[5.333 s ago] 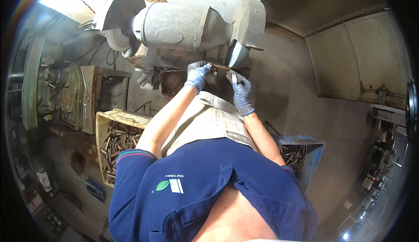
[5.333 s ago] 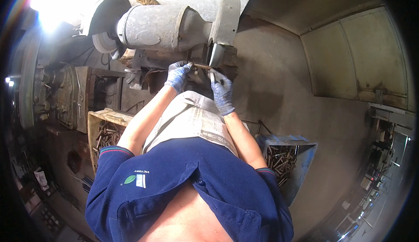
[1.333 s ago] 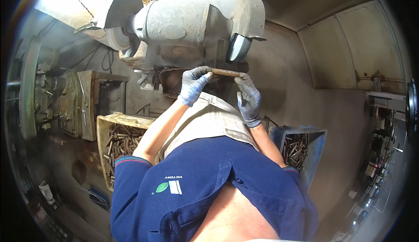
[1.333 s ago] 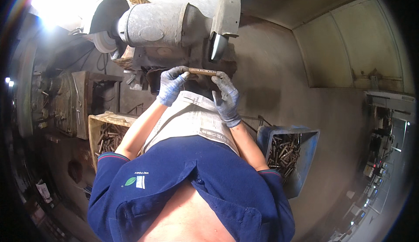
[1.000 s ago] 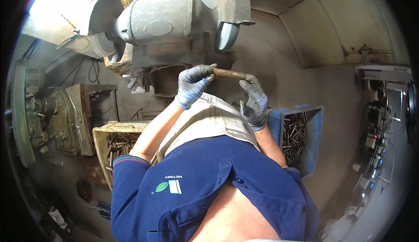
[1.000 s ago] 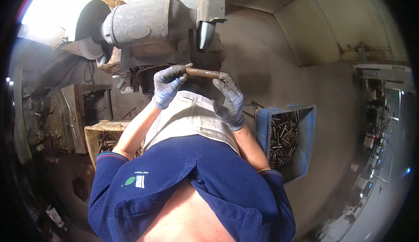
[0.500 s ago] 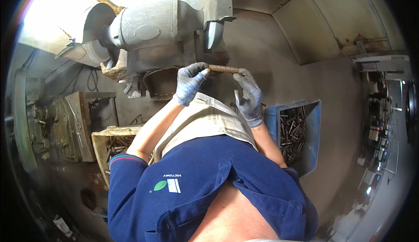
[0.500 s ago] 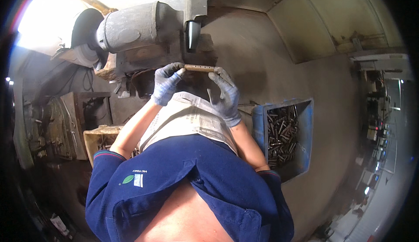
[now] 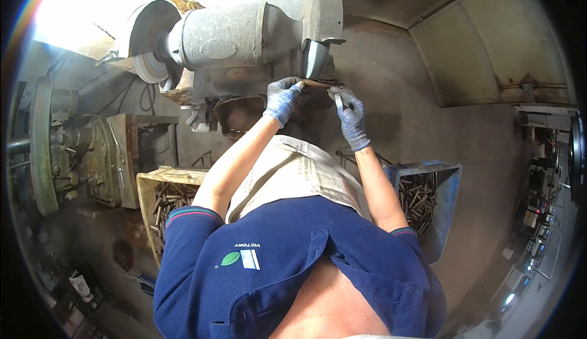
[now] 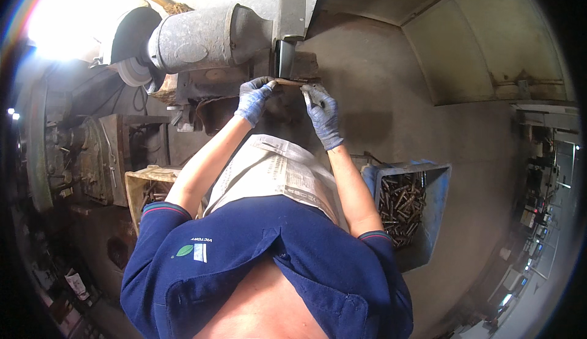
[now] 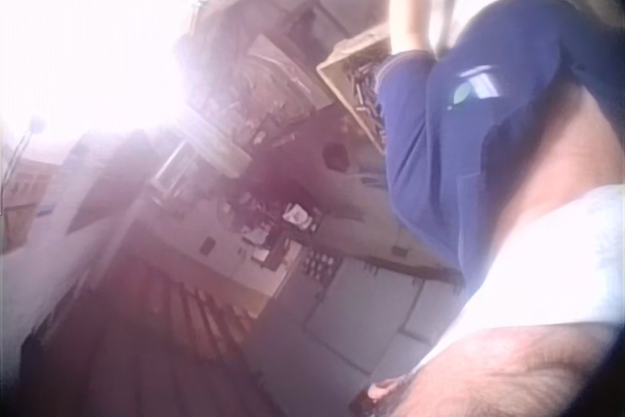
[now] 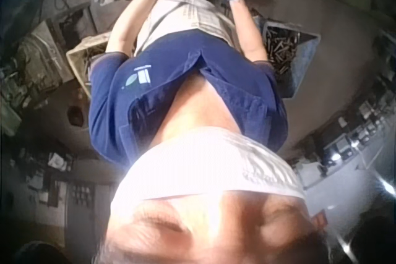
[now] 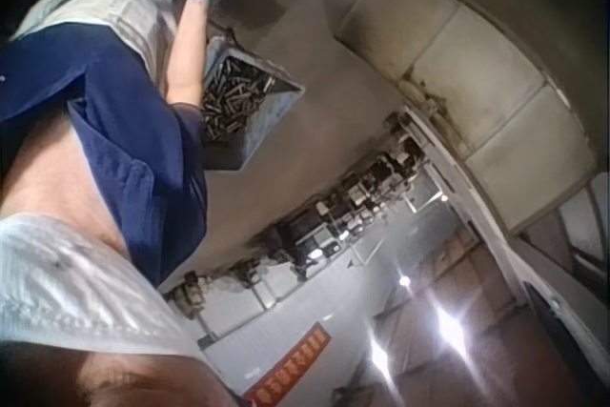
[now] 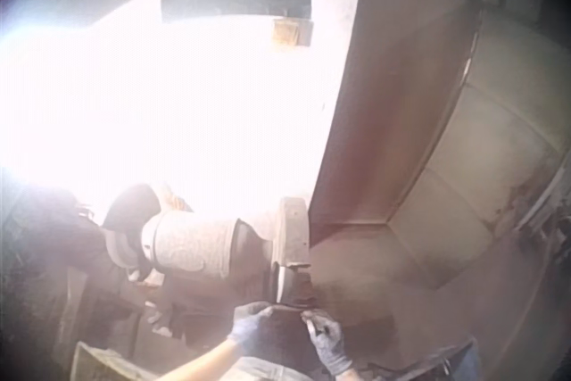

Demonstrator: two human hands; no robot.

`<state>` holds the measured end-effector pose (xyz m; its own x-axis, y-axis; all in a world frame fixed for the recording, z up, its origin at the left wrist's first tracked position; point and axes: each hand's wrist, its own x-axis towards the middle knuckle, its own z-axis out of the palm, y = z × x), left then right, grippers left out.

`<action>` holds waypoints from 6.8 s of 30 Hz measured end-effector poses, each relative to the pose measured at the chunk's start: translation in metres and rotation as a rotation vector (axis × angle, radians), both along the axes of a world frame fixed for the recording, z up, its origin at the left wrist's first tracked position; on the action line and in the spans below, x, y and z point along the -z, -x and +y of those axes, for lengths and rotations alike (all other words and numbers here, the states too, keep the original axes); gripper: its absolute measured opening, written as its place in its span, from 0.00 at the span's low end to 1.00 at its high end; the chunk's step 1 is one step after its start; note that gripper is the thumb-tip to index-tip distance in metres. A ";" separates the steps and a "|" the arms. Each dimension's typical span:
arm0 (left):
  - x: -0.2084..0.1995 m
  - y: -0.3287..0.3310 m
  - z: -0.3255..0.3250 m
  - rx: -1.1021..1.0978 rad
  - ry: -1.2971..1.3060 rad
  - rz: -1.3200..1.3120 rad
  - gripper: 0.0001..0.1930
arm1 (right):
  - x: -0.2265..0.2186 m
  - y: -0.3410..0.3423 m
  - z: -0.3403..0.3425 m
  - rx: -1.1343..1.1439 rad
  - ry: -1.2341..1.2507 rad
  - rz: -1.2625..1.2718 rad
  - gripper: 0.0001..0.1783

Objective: The person picks up metal parts from a bin and grinds the ends using a bench grinder before placing them into another container.

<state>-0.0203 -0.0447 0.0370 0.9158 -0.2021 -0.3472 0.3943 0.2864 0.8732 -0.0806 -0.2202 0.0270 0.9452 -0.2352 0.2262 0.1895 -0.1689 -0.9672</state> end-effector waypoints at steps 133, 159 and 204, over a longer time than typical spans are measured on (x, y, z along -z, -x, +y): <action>-0.065 0.098 0.097 -0.037 0.389 0.210 0.15 | -0.116 0.054 0.069 -0.346 0.530 -0.303 0.21; -0.042 0.050 0.059 0.139 -0.171 -0.276 0.08 | -0.060 0.041 0.047 0.031 0.057 -0.041 0.09; 0.001 0.002 0.017 -0.203 0.011 0.086 0.06 | 0.006 -0.013 0.024 -0.126 -0.248 0.174 0.10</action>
<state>-0.0224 -0.0274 0.0357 0.9053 -0.0207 -0.4242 0.4000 0.3770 0.8354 -0.0678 -0.1966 0.0212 0.9899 -0.1417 0.0088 0.0217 0.0897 -0.9957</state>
